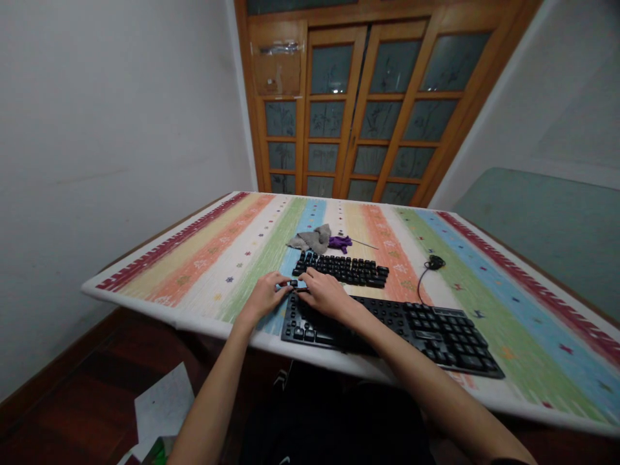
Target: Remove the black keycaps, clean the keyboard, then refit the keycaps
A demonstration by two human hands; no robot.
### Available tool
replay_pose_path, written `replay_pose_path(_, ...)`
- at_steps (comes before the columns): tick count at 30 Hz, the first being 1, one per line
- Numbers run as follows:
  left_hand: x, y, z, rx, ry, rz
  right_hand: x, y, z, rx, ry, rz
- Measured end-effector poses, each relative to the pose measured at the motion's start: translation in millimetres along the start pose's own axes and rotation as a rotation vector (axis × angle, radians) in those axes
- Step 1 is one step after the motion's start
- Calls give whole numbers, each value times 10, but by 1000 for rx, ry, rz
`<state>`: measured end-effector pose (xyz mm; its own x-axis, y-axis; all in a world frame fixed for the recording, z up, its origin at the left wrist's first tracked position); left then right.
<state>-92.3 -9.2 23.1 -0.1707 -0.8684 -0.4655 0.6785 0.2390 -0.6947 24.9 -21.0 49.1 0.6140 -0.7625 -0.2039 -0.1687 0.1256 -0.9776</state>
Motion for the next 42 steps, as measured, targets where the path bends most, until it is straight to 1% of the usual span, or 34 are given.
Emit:
replay_pose_path(2, -117, 63, -76, -70, -13, -17, 52, -15, -11, -6, -22, -15)
replay_pose_path(5, -228, 130, -151, -144, -22, -28, 204, -23, -138, -52, -123, -63)
replay_pose_path(9, -261, 195, -179, -192, -19, -49, 430, -10, -351, -68, -235, -104)
replay_pose_path(12, -246, 233, -167, -210, -8, -61, 517, 64, -448, -5, -252, -128)
replay_pose_path(17, -227, 285, -134, -270, 23, -81, 546, 164, -527, 69, -247, -145)
replay_pose_path(23, -227, 284, -154, -272, 2, -66, 582, 146, -667, 141, -343, -156)
replay_pose_path(27, -225, 242, -199, -232, -44, -14, 582, 175, -746, 194, -396, -136)
replay_pose_path(31, -224, 214, -233, -184, -73, 27, 564, 250, -756, 225, -417, -134)
replay_pose_path(42, -225, 193, -232, -97, -82, 50, 465, 390, -737, 230, -481, -119)
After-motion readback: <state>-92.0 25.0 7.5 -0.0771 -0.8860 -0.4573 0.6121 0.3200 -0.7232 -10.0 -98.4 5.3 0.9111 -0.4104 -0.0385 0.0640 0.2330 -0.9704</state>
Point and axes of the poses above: each hand's wrist, its own x-axis away from the middle knuckle, its own y-axis out of the palm, z = x × y, the point moved 9 cm from there along -x, towards the middle knuckle, and after that the axes turned 6 degrees about z, right-handed, at the moved point
